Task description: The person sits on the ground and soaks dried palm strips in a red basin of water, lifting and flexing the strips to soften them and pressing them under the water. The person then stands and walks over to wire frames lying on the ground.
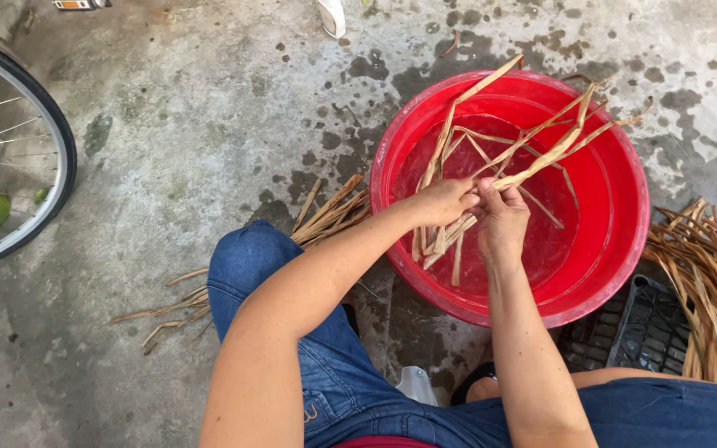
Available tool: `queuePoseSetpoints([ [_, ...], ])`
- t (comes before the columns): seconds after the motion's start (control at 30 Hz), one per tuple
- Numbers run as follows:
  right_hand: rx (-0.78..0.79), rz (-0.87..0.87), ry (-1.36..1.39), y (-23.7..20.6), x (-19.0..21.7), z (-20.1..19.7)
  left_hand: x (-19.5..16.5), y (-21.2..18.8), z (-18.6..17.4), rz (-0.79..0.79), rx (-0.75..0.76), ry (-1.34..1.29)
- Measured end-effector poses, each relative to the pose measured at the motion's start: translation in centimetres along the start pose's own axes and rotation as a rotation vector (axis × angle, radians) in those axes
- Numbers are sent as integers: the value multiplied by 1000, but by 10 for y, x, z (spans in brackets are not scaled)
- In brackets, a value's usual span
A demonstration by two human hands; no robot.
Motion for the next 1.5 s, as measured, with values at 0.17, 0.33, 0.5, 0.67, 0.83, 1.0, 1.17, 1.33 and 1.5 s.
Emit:
queuePoseSetpoints([
  [0.17,-117,164,126,-4,-14,-14,-40,-23,6,-46,44,133],
  [0.33,-169,211,348,6,-26,-61,-60,-72,-8,-100,208,141],
  [0.5,-270,175,383,21,-33,-128,-68,-97,-43,-57,322,181],
  [0.67,-399,-95,496,16,14,-225,-15,-149,-83,-396,400,204],
  [0.83,-352,116,251,10,6,-144,-9,-132,-116,-285,148,310],
  [1.0,94,359,66,11,-40,5,-24,-109,-66,-295,265,327],
  [1.17,-369,438,147,13,-56,-80,-34,-109,-64,-63,202,129],
  [1.33,-417,86,547,36,-15,-221,-11,-131,-113,-261,189,-176],
  [1.5,-521,-167,536,31,14,-252,3,-153,-164,-289,-22,-442],
])
Point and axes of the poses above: each hand's wrist, its own y-axis towards the middle knuckle, its own z-axis out of the palm, x = y × z, the point moved 7 cm from there along y, towards the middle knuckle, and after that the axes turned 13 degrees about x, right-handed, at the moved point
